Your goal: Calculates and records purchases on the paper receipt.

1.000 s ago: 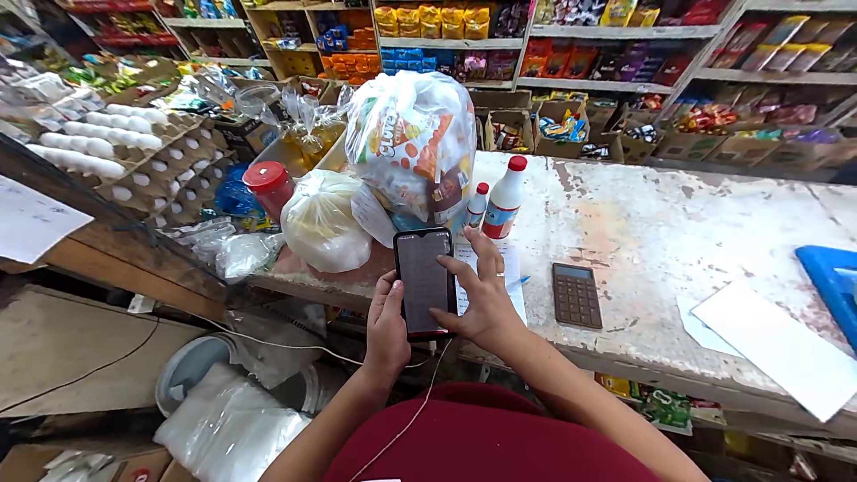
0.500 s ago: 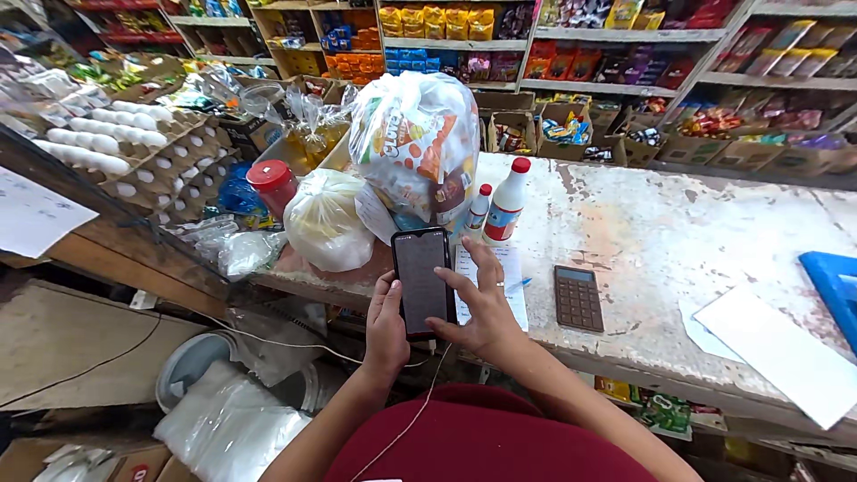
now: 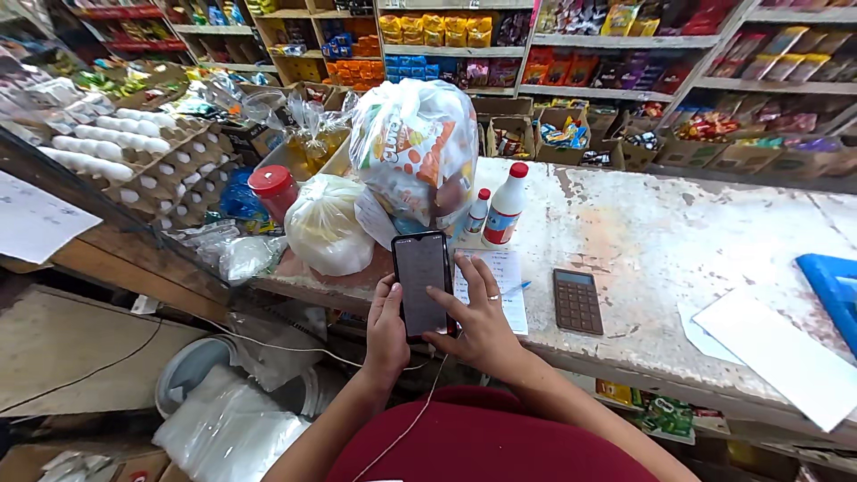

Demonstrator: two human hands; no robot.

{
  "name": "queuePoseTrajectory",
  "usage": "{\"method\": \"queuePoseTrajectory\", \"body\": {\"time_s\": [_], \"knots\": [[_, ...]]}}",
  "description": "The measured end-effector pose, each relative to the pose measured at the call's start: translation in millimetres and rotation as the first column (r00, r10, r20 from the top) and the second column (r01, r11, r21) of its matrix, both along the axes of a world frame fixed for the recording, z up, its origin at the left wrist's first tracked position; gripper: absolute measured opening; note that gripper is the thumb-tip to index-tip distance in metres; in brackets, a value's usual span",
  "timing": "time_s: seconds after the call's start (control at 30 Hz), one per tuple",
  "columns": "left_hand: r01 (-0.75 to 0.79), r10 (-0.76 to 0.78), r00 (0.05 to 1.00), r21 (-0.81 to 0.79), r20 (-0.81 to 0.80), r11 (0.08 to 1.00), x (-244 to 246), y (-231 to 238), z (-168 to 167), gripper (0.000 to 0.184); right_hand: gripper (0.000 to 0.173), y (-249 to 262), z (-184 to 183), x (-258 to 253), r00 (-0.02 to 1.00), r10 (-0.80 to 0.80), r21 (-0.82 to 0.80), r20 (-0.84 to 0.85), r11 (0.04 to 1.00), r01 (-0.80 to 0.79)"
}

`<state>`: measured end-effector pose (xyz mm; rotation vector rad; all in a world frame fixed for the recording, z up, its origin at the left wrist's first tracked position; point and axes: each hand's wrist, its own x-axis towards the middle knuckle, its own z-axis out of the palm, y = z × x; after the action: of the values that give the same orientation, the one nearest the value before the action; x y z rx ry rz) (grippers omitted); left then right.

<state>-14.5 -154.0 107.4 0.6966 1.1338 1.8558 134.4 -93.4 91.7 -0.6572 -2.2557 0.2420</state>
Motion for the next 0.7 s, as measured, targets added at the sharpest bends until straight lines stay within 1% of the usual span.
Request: {"method": "queuePoseTrajectory", "body": {"time_s": [0.17,0.57,0.63,0.7], "knots": [[0.006,-0.006,1.000,0.010,0.023,1.000,0.4,0.0,1.1,0.031,0.056,-2.1,-0.2,-1.8,1.000,0.001,-0.011,0.024,1.000,0.000],[0.009,-0.009,1.000,0.013,0.015,1.000,-0.9,-1.3,-0.5,0.032,0.056,-5.9,-6.3,-3.5,0.999,0.018,0.007,0.035,1.000,-0.019],[0.007,-0.007,1.000,0.015,0.012,1.000,-1.3,-1.4,-1.4,0.032,0.056,-6.7,-6.8,-3.0,1.000,0.026,-0.003,0.013,1.000,-0.026],[0.003,-0.003,1.000,0.009,0.000,1.000,-2.6,-1.1,-2.4,0.032,0.055,-5.9,-6.9,-0.5,0.998,0.030,-0.020,-0.056,0.999,-0.031]]}}
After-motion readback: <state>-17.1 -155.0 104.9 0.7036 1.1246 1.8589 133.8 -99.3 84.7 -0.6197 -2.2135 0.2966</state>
